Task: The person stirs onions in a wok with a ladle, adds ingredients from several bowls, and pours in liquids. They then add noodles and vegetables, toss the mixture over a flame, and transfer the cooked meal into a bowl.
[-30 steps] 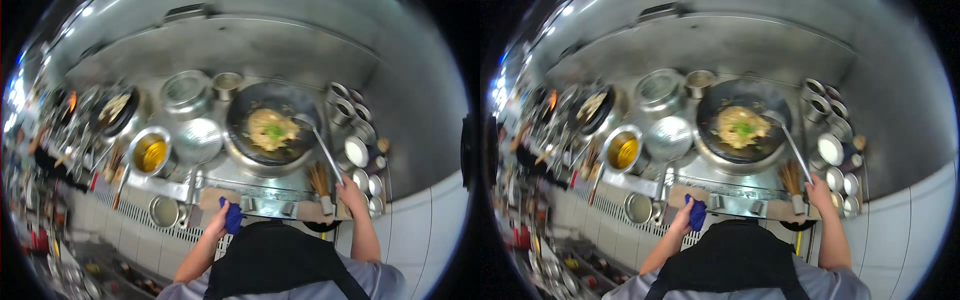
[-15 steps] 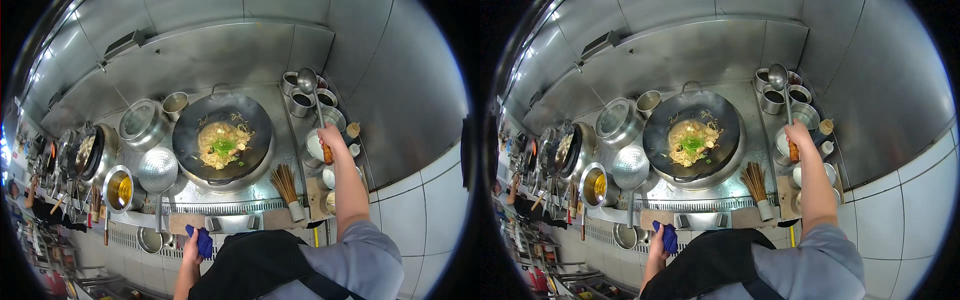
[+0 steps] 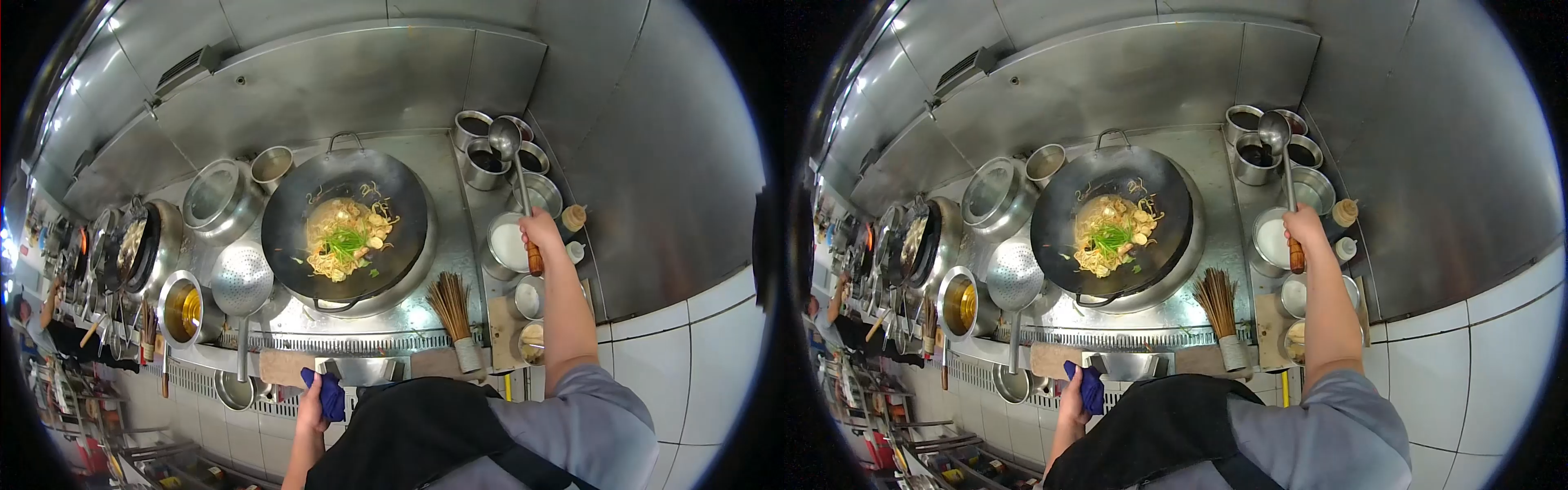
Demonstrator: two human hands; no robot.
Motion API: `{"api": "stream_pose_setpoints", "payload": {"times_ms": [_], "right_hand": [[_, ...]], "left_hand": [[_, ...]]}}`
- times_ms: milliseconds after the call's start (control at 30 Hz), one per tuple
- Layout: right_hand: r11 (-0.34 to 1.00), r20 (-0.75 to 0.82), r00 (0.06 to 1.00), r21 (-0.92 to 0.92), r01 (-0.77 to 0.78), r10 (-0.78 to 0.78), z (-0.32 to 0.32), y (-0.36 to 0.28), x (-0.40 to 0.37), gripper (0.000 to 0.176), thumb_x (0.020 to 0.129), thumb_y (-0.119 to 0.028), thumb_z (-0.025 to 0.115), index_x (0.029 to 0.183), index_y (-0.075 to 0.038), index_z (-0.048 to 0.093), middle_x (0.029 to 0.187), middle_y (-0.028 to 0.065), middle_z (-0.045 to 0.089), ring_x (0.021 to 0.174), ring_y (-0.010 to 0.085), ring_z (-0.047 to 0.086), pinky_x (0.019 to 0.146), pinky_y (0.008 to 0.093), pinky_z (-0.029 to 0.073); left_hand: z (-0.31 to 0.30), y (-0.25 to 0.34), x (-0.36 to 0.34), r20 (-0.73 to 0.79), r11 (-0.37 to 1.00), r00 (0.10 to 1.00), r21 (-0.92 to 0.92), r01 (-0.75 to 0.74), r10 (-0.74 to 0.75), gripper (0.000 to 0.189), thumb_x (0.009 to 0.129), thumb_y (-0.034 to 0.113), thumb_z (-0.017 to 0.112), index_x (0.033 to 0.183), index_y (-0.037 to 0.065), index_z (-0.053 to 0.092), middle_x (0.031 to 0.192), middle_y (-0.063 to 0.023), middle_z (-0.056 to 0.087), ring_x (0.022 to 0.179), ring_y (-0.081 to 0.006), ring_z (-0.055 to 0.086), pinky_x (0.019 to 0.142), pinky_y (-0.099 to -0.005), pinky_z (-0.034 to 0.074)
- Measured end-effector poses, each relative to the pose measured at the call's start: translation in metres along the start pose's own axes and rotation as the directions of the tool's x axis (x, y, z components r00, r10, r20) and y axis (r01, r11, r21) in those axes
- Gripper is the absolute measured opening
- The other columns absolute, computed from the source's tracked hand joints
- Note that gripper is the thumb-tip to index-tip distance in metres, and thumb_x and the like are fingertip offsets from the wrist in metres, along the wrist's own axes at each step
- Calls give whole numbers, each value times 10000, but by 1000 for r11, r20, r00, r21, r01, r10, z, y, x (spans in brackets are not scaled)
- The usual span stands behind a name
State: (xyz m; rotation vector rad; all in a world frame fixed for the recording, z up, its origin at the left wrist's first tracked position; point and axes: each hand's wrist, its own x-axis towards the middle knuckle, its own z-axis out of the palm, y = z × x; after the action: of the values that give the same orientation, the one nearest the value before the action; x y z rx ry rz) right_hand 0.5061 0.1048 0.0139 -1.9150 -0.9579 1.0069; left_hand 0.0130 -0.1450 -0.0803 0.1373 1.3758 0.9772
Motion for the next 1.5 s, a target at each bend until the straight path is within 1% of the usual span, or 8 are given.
{"api": "stream_pose_setpoints", "payload": {"times_ms": [567, 633, 867, 933, 1033, 1133, 1300, 1500], "right_hand": [[980, 410, 910, 197, -24, -60, 29, -33, -144, 170, 843, -49, 519, 1013, -48, 530, 591, -16, 472, 398, 76, 431, 344, 244, 359], [993, 456, 884, 90, 71, -104, 53, -31, -167, 361, 855, -47, 536, 1214, -50, 502, 631, -16, 479, 397, 75, 426, 346, 231, 341], [923, 569, 819, -276, 269, -68, 122, -12, -223, 502, 853, -101, 551, 1338, -52, 433, 664, 79, 585, 509, 194, 576, 486, 345, 459], [556, 523, 738, -492, 670, -427, 151, 20, -196, 515, 842, -110, 517, 1345, -58, 422, 800, 216, 642, 721, 363, 647, 673, 443, 502], [521, 386, 904, -741, 423, -184, 196, -5, -222, 535, 826, -122, 502, 1350, -64, 410, 946, 288, 616, 906, 445, 598, 811, 486, 473], [541, 495, 829, -636, 550, -262, 173, 5, -240, 539, 814, -134, 523, 1339, -65, 420, 936, 278, 623, 875, 430, 614, 796, 487, 486], [297, 281, 947, -901, 317, -157, 151, -40, -275, 571, 829, -159, 576, 1377, -167, 416, 960, 247, 637, 881, 400, 627, 803, 482, 487], [443, 459, 843, -717, 537, -279, 100, -36, -274, 491, 838, -166, 609, 1315, -130, 501, 1111, 186, 626, 1003, 346, 608, 869, 385, 471]], "left_hand": [[24, 44, 43, 337, 972, 941, -228, 50, 31, 624, 910, 612, 390, 1152, 57, 539, 986, -103, 643, 834, -232, 647, 717, -429, 552], [34, 65, 49, 544, 977, 838, -197, 76, 45, 680, 902, 640, 348, 1194, 45, 498, 1049, -122, 622, 897, -274, 638, 746, -484, 547], [78, 105, 65, 524, 999, 851, -14, 40, -27, 606, 950, 578, 302, 1209, 63, 489, 1067, -104, 617, 902, -241, 648, 691, -468, 574], [83, 104, 72, 472, 999, 880, 25, 44, -50, 556, 956, 549, 350, 1181, 62, 496, 1034, -101, 631, 854, -235, 659, 676, -452, 575], [85, 103, 83, 511, 991, 852, -11, 136, -111, 447, 933, 489, 476, 1125, 87, 515, 961, -87, 637, 816, -248, 659, 663, -459, 572], [89, 108, 95, 539, 989, 837, -44, 138, -93, 338, 898, 389, 554, 1038, 83, 527, 929, -102, 634, 760, -249, 647, 597, -436, 563], [119, 101, 126, 372, 996, 927, -48, 69, -47, 149, 873, 82, 425, 1002, 46, 490, 825, -150, 601, 590, -259, 597, 384, -343, 406], [95, 105, 22, 434, 970, 900, -194, 145, -48, 202, 897, 159, 414, 1027, 38, 511, 830, -103, 631, 635, -233, 600, 419, -320, 399]]}}
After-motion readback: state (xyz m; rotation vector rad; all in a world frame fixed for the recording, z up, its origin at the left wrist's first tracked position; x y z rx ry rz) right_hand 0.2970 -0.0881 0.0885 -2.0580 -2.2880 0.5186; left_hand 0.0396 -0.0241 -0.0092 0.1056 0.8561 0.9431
